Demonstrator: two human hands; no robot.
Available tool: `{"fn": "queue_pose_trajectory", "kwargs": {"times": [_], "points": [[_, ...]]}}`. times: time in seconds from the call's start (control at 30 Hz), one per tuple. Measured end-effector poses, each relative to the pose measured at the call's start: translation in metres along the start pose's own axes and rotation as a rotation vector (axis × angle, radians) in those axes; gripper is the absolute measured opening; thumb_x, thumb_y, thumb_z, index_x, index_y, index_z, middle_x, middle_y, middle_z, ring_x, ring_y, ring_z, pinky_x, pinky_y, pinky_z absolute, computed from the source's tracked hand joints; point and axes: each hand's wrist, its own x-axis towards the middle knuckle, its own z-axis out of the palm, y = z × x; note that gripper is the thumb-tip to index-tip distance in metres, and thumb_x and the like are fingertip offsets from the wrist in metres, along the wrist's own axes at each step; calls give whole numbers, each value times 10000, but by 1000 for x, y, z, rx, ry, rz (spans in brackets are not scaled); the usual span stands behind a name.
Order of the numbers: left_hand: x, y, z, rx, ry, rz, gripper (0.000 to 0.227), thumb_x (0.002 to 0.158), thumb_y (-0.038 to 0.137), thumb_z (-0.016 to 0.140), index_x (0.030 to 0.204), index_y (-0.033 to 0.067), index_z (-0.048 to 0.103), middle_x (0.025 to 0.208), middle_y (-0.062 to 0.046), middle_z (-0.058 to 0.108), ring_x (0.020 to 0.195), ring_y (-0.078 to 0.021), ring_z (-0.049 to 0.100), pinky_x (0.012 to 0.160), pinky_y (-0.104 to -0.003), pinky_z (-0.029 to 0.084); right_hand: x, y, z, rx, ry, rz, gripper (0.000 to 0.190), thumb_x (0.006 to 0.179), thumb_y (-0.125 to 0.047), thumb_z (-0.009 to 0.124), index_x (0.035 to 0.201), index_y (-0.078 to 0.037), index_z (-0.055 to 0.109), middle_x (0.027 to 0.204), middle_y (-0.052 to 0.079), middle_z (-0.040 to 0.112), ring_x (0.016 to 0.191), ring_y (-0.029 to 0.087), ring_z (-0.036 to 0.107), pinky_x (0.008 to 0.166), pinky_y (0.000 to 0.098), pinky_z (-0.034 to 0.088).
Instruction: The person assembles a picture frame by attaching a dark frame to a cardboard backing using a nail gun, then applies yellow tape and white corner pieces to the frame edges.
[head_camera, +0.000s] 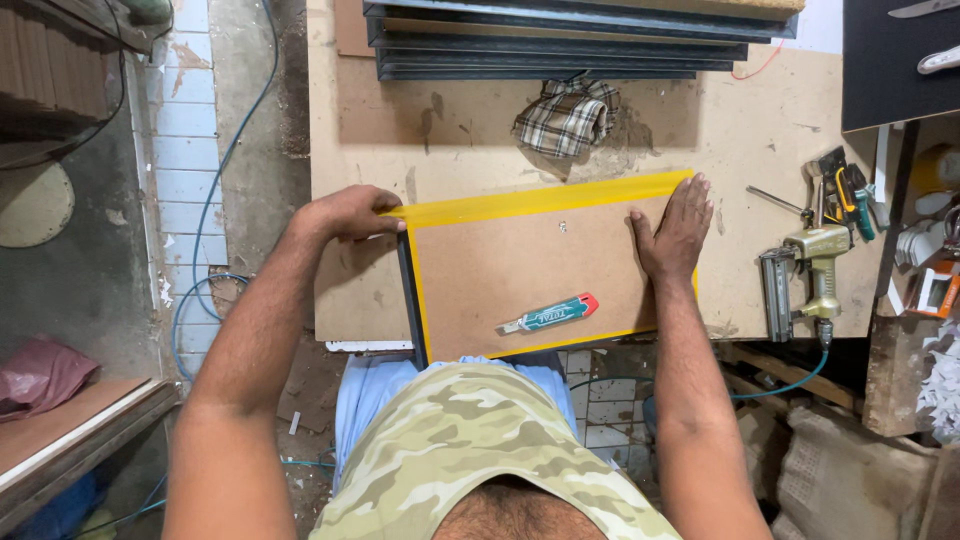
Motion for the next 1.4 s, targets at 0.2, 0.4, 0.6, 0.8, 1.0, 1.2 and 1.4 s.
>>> {"fn": "queue_pose_trajectory", "kwargs": {"times": [0.2,0.4,0.6,0.8,1.0,1.2,1.4], "points": [[-2,4,-3,14,-6,-63,394,913,389,706,1232,160,726,689,-75,652,559,-175,567,506,-368,488,-2,0,1,2,-10,9,937,1035,-576,597,1608,96,284,1696,320,218,1595,449,180,1284,596,126],[2,2,3,27,48,11,395,886,379,727,1204,144,732,718,-59,698,568,-172,607,518,-362,512,6,-21,-12,-92,-110,108,1009,1016,-654,500,1600,119,218,1691,324,147,1595,437,100,1264,608,38],[3,-4,4,14,43,-16,382,887,383,732,1153,109,734,652,-109,656,521,-208,575,493,-398,474,-16,-195,11,-314,-429,57,1155,927,-819,306,1553,141,166,1648,344,118,1557,436,25,1202,631,-35],[6,-4,4,-7,61,-13,395,893,414,727,1077,65,718,654,-104,675,537,-199,592,498,-389,475,-58,-358,24,11,-316,-426,1292,809,-903,406,1506,180,307,1620,376,230,1578,434,125,1275,561,32],[7,-8,6,40,74,6,431,880,451,731,1047,54,734,687,-121,705,577,-226,641,544,-403,505,-45,-307,-38,151,-395,-537,1061,847,-699,655,1542,45,359,1576,312,352,1497,465,264,1227,595,163],[7,-9,6,72,113,1,483,844,470,768,1104,65,729,722,-125,717,619,-245,671,593,-408,538,-67,-206,-94,-90,-649,-382,764,599,-252,897,1265,-109,553,1176,160,604,1140,386,580,910,493,491],[-1,-7,1,69,124,22,441,853,437,766,1100,74,745,695,-114,709,594,-216,659,578,-393,532,-62,-238,-89,237,-775,69,288,832,-281,716,1030,-89,629,913,140,696,818,343,729,732,453,578]]}}
